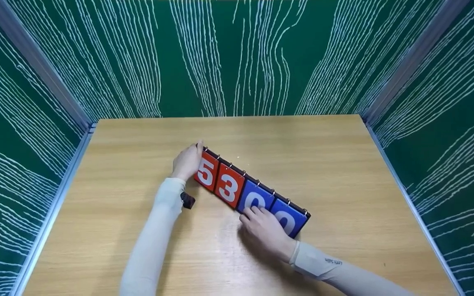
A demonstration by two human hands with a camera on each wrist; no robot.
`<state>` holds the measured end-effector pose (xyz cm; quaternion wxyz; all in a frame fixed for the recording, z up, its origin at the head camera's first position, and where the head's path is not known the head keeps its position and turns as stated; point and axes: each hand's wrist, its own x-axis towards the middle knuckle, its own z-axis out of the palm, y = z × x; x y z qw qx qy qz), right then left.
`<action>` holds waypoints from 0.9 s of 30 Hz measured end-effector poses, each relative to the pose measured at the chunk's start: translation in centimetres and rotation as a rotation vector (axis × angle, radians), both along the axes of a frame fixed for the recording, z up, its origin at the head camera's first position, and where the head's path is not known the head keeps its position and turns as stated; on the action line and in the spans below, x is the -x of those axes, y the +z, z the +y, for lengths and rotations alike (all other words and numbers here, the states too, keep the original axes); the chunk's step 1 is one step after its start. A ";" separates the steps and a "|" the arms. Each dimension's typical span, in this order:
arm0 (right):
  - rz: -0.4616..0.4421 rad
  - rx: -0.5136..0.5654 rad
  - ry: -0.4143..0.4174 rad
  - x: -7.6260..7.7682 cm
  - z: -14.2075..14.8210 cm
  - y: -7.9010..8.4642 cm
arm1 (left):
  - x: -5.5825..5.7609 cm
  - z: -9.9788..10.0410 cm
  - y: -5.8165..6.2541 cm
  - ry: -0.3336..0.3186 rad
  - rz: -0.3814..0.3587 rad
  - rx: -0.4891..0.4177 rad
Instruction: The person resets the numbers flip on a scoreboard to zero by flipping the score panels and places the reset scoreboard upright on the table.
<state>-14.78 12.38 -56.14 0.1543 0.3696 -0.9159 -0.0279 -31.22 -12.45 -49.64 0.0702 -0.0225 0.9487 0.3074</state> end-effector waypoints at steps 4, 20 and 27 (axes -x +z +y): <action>0.011 0.082 0.009 0.1 0.0 0.0 | 0.1 0.0 0.1 0.004 0.019 0.017; -0.031 0.079 -0.005 -0.1 -0.1 0.0 | -0.1 0.0 0.0 -0.005 0.005 0.002; -0.043 0.097 -0.002 -0.1 -0.1 0.3 | -0.1 0.0 0.0 0.001 -0.008 -0.007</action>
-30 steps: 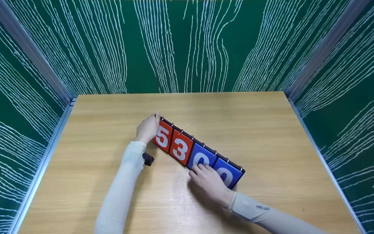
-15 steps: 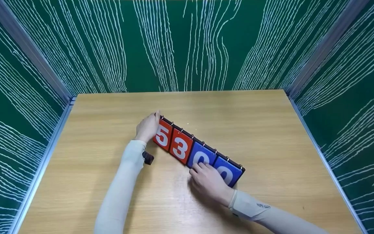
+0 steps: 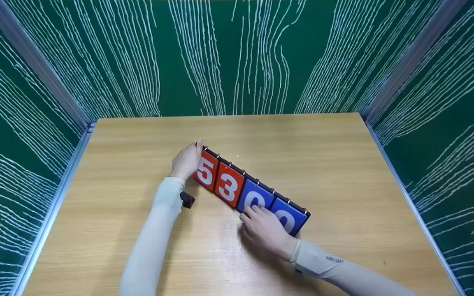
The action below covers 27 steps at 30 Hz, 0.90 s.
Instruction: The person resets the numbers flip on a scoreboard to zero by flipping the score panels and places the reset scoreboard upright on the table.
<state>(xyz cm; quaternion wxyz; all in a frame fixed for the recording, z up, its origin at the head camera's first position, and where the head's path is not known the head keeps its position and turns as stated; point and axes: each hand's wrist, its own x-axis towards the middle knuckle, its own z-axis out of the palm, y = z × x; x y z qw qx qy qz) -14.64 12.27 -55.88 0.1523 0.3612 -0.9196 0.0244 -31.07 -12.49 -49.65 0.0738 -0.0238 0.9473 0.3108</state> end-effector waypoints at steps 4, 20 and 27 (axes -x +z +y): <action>-0.014 0.008 0.002 0.1 0.0 0.2 | 0.0 0.0 0.1 0.000 0.018 0.022; -0.008 -0.033 0.001 0.6 -0.5 3.1 | 0.1 -0.1 0.1 0.001 0.026 0.022; -0.001 -0.028 -0.009 0.6 -0.6 4.5 | 0.0 0.0 0.0 0.001 0.016 0.018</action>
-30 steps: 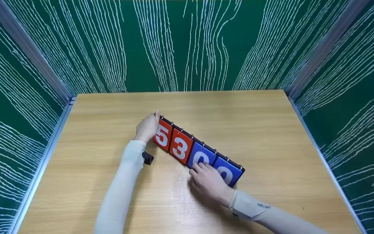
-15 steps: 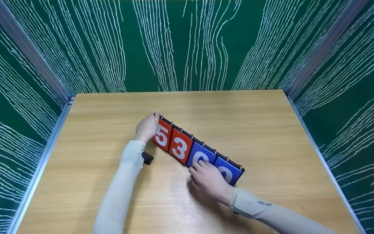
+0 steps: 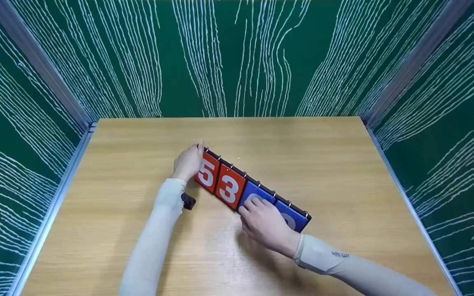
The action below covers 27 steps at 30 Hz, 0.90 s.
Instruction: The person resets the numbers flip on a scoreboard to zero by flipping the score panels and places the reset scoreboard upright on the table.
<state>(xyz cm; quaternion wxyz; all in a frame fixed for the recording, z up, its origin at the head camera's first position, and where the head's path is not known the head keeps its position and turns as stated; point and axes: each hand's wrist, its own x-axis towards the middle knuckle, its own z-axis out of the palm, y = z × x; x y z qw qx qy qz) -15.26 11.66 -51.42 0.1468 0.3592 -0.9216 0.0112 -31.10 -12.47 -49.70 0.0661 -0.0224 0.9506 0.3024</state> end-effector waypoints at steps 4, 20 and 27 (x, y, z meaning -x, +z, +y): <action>-0.004 0.022 -0.008 0.0 -0.1 0.9 | -0.2 0.0 -0.1 0.000 0.010 0.018; -0.007 0.192 -0.012 3.6 -0.1 7.3 | -0.1 0.2 0.0 -0.013 0.001 -0.003; -0.047 0.245 -0.045 6.3 -0.2 9.4 | 0.0 0.0 0.1 -0.010 0.000 -0.022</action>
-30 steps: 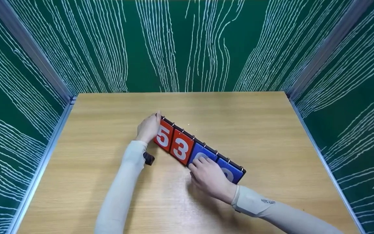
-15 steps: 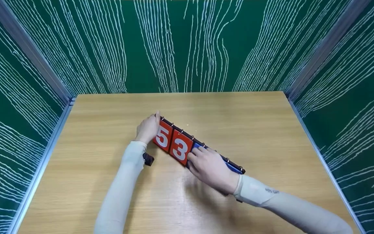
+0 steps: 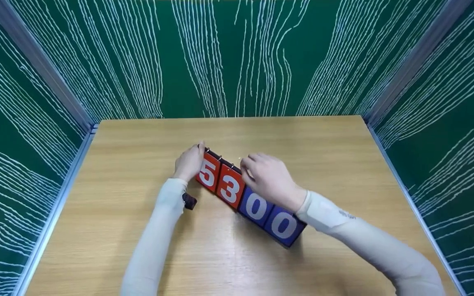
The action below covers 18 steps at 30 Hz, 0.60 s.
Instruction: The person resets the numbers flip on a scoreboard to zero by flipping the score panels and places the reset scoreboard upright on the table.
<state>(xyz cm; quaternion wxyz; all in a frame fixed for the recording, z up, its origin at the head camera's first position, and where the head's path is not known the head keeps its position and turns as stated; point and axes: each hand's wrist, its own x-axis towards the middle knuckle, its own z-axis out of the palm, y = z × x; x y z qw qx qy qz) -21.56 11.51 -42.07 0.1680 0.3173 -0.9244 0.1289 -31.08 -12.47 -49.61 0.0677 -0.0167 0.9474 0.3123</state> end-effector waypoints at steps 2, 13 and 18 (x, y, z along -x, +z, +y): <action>-0.021 0.015 -0.014 0.8 0.0 0.3 | 0.0 0.0 0.0 0.002 -0.001 0.002; -0.278 0.041 -0.064 5.7 -0.1 0.3 | 0.0 0.0 0.1 0.018 0.007 0.043; -0.377 0.029 -0.047 7.9 0.1 -0.6 | 0.0 0.2 0.2 0.015 0.004 0.045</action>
